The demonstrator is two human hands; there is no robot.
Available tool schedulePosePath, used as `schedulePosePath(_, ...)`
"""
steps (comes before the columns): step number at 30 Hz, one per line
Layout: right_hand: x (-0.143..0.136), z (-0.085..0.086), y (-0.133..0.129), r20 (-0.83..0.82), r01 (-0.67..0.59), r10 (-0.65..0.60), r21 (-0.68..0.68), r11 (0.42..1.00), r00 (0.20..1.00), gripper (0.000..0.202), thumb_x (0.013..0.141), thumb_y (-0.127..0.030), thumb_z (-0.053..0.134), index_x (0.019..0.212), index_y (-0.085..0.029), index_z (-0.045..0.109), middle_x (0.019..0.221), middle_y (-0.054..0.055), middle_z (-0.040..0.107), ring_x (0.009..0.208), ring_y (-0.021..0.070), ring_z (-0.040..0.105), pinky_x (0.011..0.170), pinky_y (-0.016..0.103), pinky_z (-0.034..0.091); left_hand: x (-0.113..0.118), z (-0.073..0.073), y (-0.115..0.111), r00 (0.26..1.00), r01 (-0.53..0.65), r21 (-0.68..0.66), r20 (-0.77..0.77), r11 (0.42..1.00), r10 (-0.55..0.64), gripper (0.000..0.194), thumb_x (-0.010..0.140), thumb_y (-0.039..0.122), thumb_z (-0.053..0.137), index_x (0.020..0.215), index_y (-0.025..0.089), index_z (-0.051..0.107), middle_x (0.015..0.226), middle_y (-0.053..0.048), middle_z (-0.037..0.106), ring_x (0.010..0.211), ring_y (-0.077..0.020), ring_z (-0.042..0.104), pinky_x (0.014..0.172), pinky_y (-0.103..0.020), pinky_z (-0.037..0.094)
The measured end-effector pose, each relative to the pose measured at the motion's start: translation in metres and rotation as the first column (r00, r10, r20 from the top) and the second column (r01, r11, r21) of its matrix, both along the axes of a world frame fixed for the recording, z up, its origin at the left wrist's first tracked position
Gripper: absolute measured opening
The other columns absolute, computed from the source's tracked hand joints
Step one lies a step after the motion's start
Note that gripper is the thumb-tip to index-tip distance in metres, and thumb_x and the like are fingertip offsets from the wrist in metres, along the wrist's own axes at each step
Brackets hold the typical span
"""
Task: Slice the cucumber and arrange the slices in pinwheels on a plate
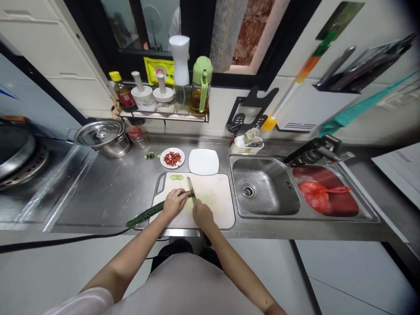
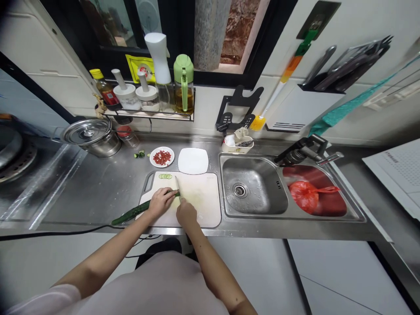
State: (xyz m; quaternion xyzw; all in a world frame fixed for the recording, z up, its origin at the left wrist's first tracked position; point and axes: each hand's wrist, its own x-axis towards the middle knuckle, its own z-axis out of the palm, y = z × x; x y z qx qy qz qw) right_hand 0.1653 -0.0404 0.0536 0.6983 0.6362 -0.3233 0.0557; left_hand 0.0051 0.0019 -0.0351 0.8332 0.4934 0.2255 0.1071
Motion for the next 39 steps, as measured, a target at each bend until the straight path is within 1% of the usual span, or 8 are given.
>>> schedulePosePath(6, 0.003, 0.002, -0.007, 0.006, 0.002, -0.002, -0.028, 1.0, 1.0, 0.028, 0.094, -0.017, 0.036, 0.115, -0.014, 0.053, 0.1, 0.014, 0.068, 0.095, 0.0228, 0.064, 0.073, 0.029, 0.043, 0.001, -0.001, -0.001, 1.0, -0.001, 0.006, 0.018, 1.0, 0.001, 0.028, 0.094, 0.033, 0.049, 0.116, 0.03, 0.066, 0.109, -0.006, 0.062, 0.1, -0.0203, 0.052, 0.087, -0.035, 0.045)
schedulePosePath(15, -0.003, -0.003, 0.01, 0.017, 0.0, 0.0, -0.009, 1.0, 1.0, 0.031, 0.094, -0.017, 0.035, 0.119, -0.014, 0.053, 0.105, 0.013, 0.068, 0.098, 0.0228, 0.064, 0.075, 0.029, 0.044, 0.0, -0.002, 0.0, 1.0, 0.005, 0.012, 0.019, 1.0, -0.005, 0.031, 0.094, 0.035, 0.049, 0.12, 0.032, 0.065, 0.109, -0.006, 0.061, 0.098, -0.0203, 0.052, 0.086, -0.036, 0.045)
schedulePosePath(23, -0.002, -0.001, 0.003, 0.051, -0.004, 0.007, -0.045, 0.999, 0.999, 0.029, 0.093, -0.017, 0.036, 0.115, -0.014, 0.054, 0.104, 0.014, 0.068, 0.098, 0.0233, 0.065, 0.076, 0.03, 0.045, 0.0, -0.003, 0.0, 1.0, 0.003, 0.001, 0.017, 1.0, -0.003, 0.029, 0.093, 0.034, 0.049, 0.117, 0.031, 0.066, 0.109, -0.006, 0.062, 0.098, -0.0205, 0.051, 0.086, -0.036, 0.044)
schedulePosePath(26, -0.002, -0.001, 0.005, 0.036, -0.009, 0.011, -0.045, 0.999, 0.999, 0.03, 0.093, -0.017, 0.035, 0.115, -0.014, 0.055, 0.105, 0.014, 0.068, 0.098, 0.0235, 0.065, 0.076, 0.03, 0.046, 0.0, -0.003, 0.0, 1.0, 0.004, 0.003, 0.014, 1.0, -0.004, 0.029, 0.093, 0.034, 0.049, 0.118, 0.031, 0.066, 0.109, -0.006, 0.061, 0.099, -0.0205, 0.052, 0.087, -0.036, 0.044)
schedulePosePath(33, -0.007, -0.007, 0.016, 0.016, -0.001, 0.001, -0.024, 1.0, 1.0, 0.033, 0.093, -0.016, 0.035, 0.121, -0.013, 0.053, 0.107, 0.015, 0.067, 0.101, 0.0233, 0.064, 0.078, 0.031, 0.046, 0.0, -0.004, -0.001, 1.0, 0.005, 0.017, 0.001, 1.0, -0.005, 0.03, 0.094, 0.035, 0.049, 0.119, 0.031, 0.065, 0.11, -0.006, 0.062, 0.099, -0.0209, 0.051, 0.087, -0.036, 0.043)
schedulePosePath(39, -0.007, -0.01, 0.011, 0.027, 0.014, -0.013, -0.056, 0.998, 1.0, 0.032, 0.093, -0.017, 0.036, 0.119, -0.013, 0.054, 0.105, 0.015, 0.068, 0.101, 0.0236, 0.064, 0.079, 0.031, 0.046, 0.0, -0.004, -0.001, 1.0, 0.006, 0.002, -0.021, 1.0, -0.006, 0.031, 0.095, 0.036, 0.047, 0.119, 0.032, 0.065, 0.111, -0.005, 0.061, 0.099, -0.0206, 0.051, 0.087, -0.036, 0.043)
